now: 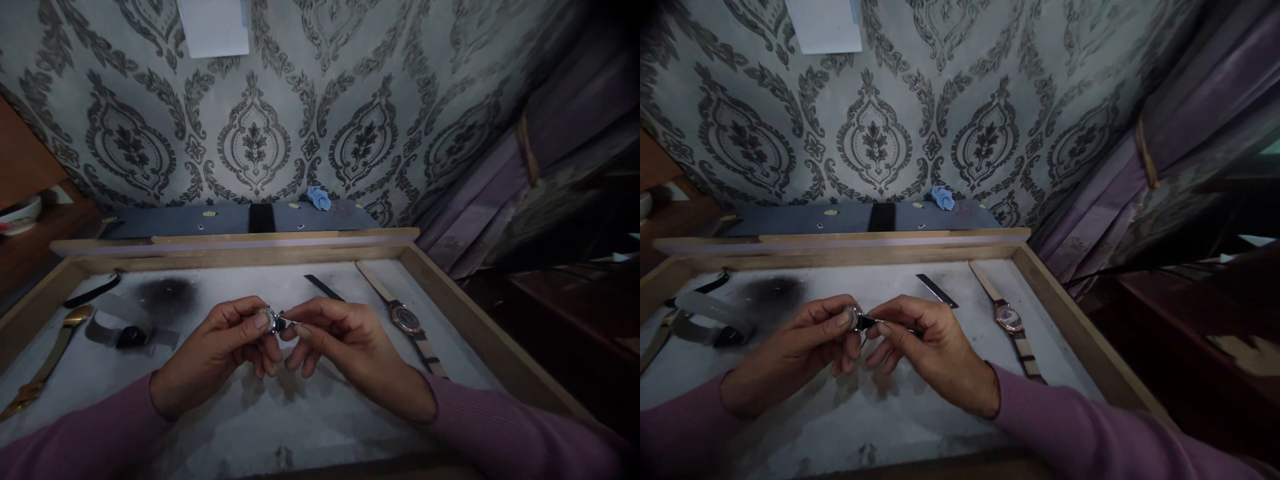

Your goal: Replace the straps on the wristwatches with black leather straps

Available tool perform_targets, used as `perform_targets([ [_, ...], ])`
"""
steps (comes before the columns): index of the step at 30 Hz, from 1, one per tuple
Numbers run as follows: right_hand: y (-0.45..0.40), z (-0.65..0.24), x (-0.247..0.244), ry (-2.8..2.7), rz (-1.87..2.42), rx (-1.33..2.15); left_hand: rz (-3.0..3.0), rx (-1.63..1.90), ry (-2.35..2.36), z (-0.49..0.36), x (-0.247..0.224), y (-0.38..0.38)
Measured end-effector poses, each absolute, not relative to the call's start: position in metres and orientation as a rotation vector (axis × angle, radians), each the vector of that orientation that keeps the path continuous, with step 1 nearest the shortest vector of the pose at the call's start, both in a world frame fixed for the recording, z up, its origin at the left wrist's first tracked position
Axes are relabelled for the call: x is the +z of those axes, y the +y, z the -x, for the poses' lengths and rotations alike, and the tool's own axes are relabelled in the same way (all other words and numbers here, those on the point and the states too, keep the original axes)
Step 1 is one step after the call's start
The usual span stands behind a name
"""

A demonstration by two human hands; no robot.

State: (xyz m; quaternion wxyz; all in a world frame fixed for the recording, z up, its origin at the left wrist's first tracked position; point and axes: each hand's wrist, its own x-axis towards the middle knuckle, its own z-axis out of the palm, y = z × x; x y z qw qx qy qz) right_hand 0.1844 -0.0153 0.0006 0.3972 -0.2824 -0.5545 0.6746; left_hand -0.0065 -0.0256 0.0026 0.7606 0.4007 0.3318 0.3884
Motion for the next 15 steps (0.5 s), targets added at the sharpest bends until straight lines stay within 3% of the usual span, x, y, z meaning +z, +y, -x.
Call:
perform_targets([
  [15, -0.0157, -0.1853, 0.0044, -1.411, 0.732, 1.736, -0.873, 0.839, 0.734, 0.006, 0.0047, -0.0264],
])
